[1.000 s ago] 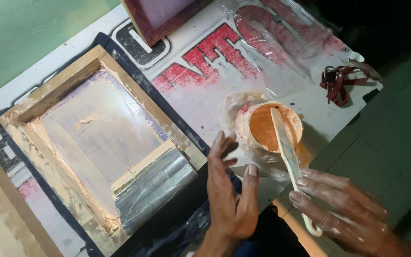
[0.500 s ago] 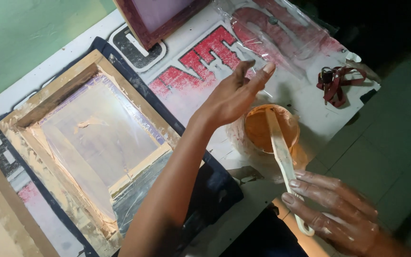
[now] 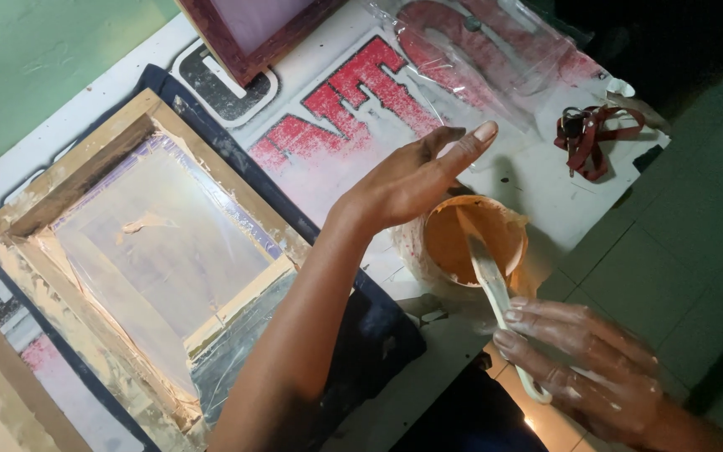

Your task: The person uses a squeegee to pull orange ink across a screen printing frame placed over a dark garment. They repeatedly roll the squeegee back and forth to ensure even coverage. Later, they use a spatula to scoop more ink from a container and apply it to the screen before resuming the squeegee motion.

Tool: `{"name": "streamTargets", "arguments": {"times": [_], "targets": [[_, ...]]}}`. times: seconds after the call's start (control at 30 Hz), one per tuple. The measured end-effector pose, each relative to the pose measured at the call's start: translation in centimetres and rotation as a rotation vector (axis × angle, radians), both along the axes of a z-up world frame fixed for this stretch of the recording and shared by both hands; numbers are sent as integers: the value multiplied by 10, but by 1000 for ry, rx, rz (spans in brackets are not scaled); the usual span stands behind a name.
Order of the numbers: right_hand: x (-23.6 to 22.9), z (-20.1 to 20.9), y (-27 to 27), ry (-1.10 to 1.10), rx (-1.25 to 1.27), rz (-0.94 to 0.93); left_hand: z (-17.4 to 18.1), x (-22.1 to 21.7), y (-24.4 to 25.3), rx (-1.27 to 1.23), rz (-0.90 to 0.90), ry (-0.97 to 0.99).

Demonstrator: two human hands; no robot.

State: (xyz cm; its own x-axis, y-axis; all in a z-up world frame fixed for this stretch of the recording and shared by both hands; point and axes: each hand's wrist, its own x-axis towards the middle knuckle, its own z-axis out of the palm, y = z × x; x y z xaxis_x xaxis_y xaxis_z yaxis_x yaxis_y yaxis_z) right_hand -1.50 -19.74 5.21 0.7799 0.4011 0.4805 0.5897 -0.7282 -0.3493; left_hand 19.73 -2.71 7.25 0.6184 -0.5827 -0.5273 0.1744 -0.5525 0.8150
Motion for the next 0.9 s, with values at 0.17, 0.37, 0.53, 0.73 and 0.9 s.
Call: {"name": "streamTargets", "arguments": {"times": [0.17, 0.37, 0.53, 0.73, 0.9], "targets": [[-9, -12, -22, 98, 8, 35, -2, -3, 2, -14, 14, -3], [-26, 4, -35, 127, -34, -54, 1, -7, 2, -89, 82, 21], [-20, 9, -28, 65, -48, -50, -5, -8, 2, -68, 23, -40], [-15, -4, -18, -1, -44, -54, -1, -9, 5, -42, 9, 5], [-1, -14, -17, -38, -19, -12, 2, -8, 8, 1, 10, 23]]}}
